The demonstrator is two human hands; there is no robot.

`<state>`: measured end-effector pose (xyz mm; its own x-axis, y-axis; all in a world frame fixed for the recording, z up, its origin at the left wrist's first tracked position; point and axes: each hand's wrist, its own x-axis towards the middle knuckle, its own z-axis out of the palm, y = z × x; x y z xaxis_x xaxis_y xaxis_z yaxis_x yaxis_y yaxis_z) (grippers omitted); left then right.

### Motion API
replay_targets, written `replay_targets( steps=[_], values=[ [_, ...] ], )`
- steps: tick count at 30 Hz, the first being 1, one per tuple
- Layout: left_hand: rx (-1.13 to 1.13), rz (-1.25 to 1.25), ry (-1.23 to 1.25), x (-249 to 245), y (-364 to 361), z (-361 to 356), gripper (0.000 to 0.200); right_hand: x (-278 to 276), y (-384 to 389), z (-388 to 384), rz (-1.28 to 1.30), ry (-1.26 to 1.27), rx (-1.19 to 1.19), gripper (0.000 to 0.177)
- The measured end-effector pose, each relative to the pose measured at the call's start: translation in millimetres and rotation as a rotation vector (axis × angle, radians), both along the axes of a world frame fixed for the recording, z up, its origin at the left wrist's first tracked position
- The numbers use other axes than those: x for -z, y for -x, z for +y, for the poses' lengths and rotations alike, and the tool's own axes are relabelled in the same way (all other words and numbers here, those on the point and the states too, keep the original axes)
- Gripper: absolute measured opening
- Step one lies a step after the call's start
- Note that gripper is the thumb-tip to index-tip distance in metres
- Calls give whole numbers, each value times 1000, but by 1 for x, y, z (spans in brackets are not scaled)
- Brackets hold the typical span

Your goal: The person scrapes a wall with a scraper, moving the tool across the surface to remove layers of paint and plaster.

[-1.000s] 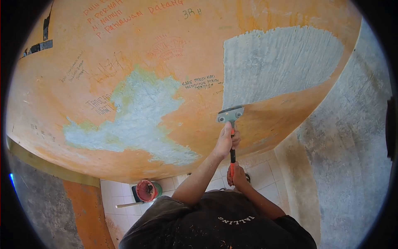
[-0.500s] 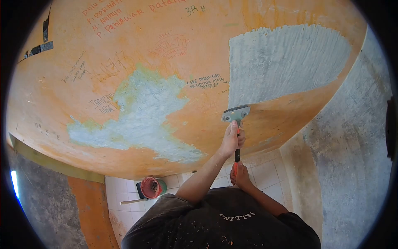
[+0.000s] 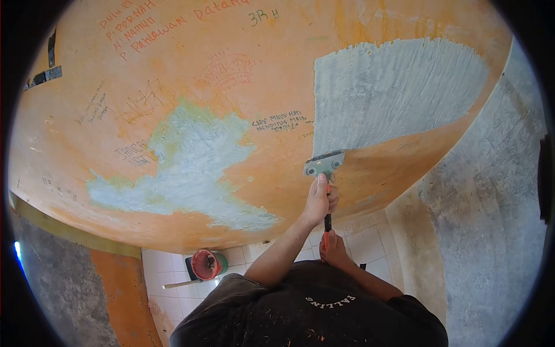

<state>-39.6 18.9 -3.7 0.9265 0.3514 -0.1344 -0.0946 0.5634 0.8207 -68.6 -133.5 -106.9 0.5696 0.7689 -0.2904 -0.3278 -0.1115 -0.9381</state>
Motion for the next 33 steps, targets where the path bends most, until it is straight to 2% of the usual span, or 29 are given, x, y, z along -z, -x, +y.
replay_targets(
  steps=[13,25,28,30,33],
  values=[
    [-21,-45,-27,-14,-3,-1,45,-16,-7,1,-73,46,33,68],
    [-28,-20,-46,-28,-1,-3,44,-33,-2,-3,-11,21,31,65],
    [-8,-34,12,-26,-2,-3,45,-41,-4,-8,32,22,15,61],
    [-5,-49,19,-25,-3,-3,45,-35,-9,-13,64,-94,-16,49],
    [7,-62,27,-22,1,-7,44,-36,-4,-21,135,-168,-2,47]
  ],
)
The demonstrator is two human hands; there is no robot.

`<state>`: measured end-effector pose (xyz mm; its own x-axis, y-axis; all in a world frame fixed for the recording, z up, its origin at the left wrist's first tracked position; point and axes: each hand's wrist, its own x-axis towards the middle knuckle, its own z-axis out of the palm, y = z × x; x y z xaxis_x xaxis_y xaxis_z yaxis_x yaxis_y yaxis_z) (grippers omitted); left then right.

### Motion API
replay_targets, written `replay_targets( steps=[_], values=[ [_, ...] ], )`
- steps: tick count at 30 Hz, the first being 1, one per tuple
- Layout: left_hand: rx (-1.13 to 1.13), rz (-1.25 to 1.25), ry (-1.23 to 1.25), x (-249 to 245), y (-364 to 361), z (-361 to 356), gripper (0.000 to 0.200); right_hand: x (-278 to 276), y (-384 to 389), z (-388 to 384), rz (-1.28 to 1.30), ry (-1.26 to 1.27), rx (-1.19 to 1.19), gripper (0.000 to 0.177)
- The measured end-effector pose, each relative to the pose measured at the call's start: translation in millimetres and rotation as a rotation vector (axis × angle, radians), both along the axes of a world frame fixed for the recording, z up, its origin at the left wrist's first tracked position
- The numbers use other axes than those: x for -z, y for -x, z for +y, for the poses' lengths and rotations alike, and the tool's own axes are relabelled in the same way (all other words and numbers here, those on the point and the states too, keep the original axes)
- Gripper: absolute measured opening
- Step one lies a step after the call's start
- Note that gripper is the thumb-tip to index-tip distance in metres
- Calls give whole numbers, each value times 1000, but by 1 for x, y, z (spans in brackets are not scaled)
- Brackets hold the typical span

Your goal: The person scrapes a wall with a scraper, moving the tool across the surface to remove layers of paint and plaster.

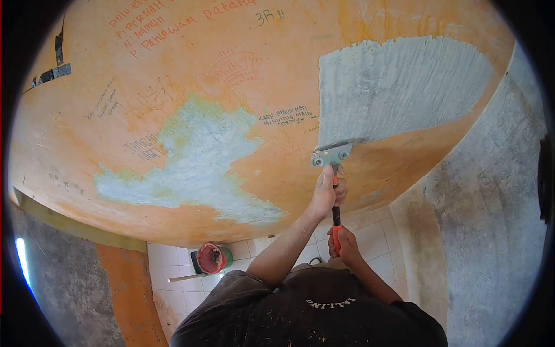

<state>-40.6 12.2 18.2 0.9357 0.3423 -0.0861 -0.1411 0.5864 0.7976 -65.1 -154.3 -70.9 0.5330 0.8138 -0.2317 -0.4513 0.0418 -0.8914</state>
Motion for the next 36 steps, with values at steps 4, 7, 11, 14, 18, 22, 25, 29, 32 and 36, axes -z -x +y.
replay_targets(
  steps=[4,7,11,14,18,22,25,29,32,36],
  values=[
    [16,19,38,27,0,-5,45,22,-1,-11,-52,5,-2,45],
    [-2,29,55,21,0,-7,45,27,-3,-11,-46,-18,-18,45],
    [-12,8,21,16,0,-5,45,30,-5,-8,-86,-8,-9,46],
    [-19,16,32,21,-2,-3,45,36,-6,-3,-92,7,2,45],
    [-18,34,21,23,-1,-1,45,34,-4,0,-131,26,4,49],
    [-16,24,-25,18,2,0,45,30,-3,1,-123,15,-2,50],
    [-36,23,-58,15,2,-1,45,33,-2,4,-97,10,12,50],
    [-18,29,-70,19,-1,2,46,31,-2,6,-133,35,34,50],
    [-14,19,-59,20,-1,3,46,31,-2,8,-136,33,44,50],
    [2,20,-80,6,-3,7,44,23,0,16,-203,43,67,50]
  ],
)
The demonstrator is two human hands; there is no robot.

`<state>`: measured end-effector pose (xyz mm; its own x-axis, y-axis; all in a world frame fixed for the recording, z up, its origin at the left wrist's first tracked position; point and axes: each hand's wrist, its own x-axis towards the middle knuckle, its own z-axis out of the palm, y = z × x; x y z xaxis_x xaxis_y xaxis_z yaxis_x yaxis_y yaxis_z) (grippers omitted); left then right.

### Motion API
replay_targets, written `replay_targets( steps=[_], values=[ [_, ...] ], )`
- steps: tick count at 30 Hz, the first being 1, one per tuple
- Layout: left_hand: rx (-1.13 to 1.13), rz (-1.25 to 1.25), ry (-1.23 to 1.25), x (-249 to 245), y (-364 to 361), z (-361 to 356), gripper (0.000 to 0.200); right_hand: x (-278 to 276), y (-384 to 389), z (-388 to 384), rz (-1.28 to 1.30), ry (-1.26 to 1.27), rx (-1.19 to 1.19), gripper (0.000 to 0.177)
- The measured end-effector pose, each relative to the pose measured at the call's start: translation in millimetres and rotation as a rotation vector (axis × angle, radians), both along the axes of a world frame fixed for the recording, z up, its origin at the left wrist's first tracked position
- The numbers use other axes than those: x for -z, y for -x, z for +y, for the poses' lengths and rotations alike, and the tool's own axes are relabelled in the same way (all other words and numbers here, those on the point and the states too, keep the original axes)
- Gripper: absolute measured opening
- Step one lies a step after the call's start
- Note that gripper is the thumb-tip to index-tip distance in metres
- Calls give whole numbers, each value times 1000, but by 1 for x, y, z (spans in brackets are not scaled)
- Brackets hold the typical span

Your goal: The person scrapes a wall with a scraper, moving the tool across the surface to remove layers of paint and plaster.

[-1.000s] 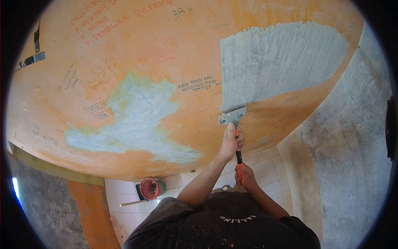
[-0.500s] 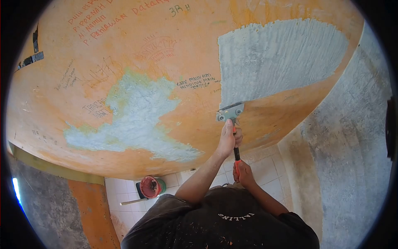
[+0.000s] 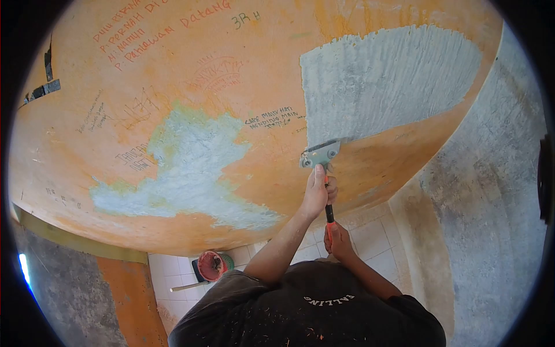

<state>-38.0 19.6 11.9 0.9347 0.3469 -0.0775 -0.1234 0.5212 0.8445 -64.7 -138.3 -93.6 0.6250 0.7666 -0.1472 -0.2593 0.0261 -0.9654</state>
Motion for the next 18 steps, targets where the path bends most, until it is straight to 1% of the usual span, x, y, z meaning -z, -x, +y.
replay_targets(
  steps=[4,6,7,9,13,18],
  values=[
    [-9,6,-23,-5,0,2,43,-5,-1,5,52,-60,-5,44],
    [-19,15,-25,-10,0,0,43,-9,1,3,47,-4,-23,43],
    [-27,27,-14,-11,1,-1,43,-10,3,3,45,-9,-24,43],
    [-23,28,-12,-11,2,0,43,-18,4,3,-9,56,15,50],
    [-35,31,4,-15,0,-3,44,-14,1,0,-49,98,21,50],
    [-27,15,-6,-25,-2,-3,45,-34,-2,0,-39,81,25,50]
  ],
)
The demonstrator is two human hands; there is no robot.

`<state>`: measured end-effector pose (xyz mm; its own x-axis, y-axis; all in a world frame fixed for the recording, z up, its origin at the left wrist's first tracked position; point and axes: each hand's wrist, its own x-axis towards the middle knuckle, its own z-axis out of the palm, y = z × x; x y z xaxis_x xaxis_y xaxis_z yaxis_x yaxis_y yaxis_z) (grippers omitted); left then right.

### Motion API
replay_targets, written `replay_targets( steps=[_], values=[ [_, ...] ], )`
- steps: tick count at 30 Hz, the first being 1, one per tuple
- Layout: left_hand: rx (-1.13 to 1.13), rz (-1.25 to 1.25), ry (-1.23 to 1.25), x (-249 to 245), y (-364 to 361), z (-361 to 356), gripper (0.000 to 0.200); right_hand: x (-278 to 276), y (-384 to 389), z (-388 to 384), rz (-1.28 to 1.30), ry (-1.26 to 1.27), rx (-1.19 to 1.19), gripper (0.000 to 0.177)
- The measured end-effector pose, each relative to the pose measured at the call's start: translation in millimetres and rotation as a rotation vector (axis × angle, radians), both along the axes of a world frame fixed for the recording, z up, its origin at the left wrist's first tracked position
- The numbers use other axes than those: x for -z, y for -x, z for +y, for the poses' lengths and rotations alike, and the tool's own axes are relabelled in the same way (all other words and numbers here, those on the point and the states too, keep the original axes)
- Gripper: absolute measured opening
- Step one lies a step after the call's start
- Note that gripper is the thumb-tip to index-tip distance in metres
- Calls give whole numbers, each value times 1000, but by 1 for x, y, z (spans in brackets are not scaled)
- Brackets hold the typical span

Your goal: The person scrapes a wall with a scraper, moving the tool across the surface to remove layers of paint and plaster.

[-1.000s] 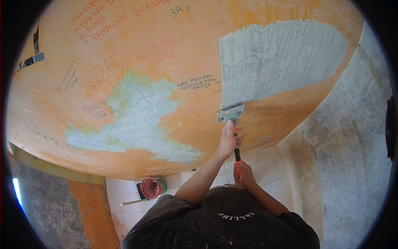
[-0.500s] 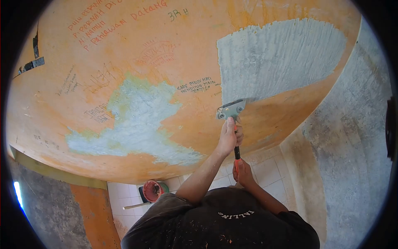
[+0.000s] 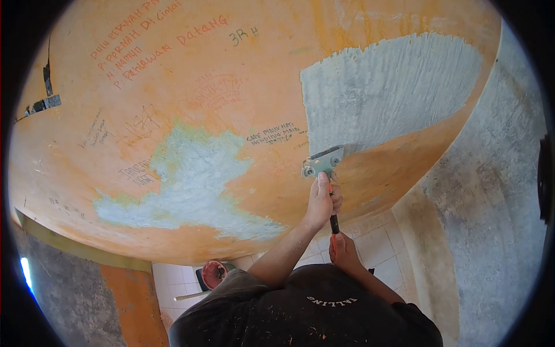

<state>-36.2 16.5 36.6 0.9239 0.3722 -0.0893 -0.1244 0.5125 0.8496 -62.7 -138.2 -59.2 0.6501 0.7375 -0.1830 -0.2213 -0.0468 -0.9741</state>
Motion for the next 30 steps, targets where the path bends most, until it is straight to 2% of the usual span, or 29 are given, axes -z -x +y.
replay_targets(
  steps=[4,17,24,30],
  values=[
    [-10,-13,-13,-16,-1,-1,46,-1,-4,1,-94,2,-15,51],
    [-20,-24,-6,-58,-4,-2,46,-57,-5,-1,-31,11,-17,49],
    [-7,-55,-24,-75,-7,-2,45,-69,-6,-3,-48,28,-13,46],
    [-3,-99,-16,-107,-8,0,45,-110,-11,-3,-29,24,2,41]
  ],
)
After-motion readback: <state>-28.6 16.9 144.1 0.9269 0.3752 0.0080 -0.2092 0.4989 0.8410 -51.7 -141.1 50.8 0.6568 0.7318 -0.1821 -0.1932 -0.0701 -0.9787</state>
